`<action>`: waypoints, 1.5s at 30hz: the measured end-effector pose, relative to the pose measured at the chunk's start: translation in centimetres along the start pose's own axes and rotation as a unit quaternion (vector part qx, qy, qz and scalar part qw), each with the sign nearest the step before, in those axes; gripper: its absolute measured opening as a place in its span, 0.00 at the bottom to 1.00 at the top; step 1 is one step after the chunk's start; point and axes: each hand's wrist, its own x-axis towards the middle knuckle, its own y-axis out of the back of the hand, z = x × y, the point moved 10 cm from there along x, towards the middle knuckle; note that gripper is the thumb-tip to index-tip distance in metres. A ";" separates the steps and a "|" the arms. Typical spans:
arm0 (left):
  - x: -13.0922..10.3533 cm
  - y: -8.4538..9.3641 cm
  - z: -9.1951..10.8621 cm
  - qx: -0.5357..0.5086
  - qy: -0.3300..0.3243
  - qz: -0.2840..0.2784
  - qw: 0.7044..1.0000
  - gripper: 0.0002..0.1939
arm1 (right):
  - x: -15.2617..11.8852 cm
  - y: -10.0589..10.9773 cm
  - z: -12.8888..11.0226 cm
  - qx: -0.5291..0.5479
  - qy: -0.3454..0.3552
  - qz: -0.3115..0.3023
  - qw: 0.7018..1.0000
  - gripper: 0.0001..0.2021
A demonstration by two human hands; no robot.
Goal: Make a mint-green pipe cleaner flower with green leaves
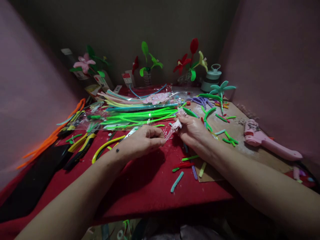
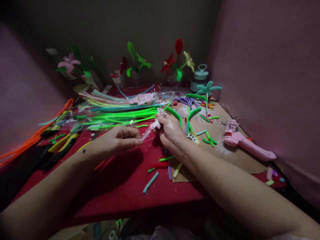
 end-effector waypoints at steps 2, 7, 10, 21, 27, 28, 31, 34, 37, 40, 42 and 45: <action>-0.2 0.2 0.0 0.017 0.006 -0.006 1.000 0.14 | 0.6 0.8 -1.4 0.011 0.027 0.029 0.999 0.09; 0.4 1.9 0.0 0.131 -0.029 0.036 0.990 0.11 | 1.2 0.7 -3.0 0.003 0.052 0.012 0.999 0.07; 1.0 2.2 -0.5 0.274 -0.050 0.044 0.959 0.10 | 1.0 0.8 -2.1 -0.004 0.023 0.023 0.999 0.06; 0.7 3.0 0.4 0.403 -0.042 0.106 0.908 0.12 | 0.4 0.3 -0.8 -0.006 -0.010 -0.002 1.000 0.05; 0.3 3.7 1.2 0.278 -0.091 0.185 0.938 0.12 | -0.4 -0.3 -0.1 -0.028 -0.026 -0.014 0.999 0.04; 0.2 3.7 1.4 0.246 -0.106 0.193 0.944 0.11 | -0.6 -0.6 0.0 -0.026 -0.028 -0.024 0.999 0.05; -0.1 3.4 1.7 0.173 -0.137 0.213 0.952 0.09 | -0.9 -1.1 0.3 -0.019 -0.029 -0.043 0.998 0.04; 0.0 3.0 1.7 0.118 -0.133 0.211 0.961 0.08 | -1.2 -1.5 0.6 -0.028 -0.037 -0.057 0.997 0.04; 0.5 2.3 0.8 0.038 -0.091 0.175 0.980 0.07 | -1.3 -1.6 0.7 -0.029 -0.041 -0.062 0.997 0.05; 0.9 1.3 0.0 -0.031 -0.048 0.134 0.989 0.08 | -1.3 -1.6 0.7 -0.024 -0.037 -0.060 0.997 0.05; 1.0 0.9 0.1 -0.045 -0.046 0.130 0.989 0.08 | -1.4 -1.7 0.7 -0.025 -0.036 -0.070 0.997 0.05; 1.0 0.8 0.6 -0.041 -0.071 0.137 0.987 0.07 | -1.5 -2.0 0.9 -0.024 -0.040 -0.081 0.996 0.05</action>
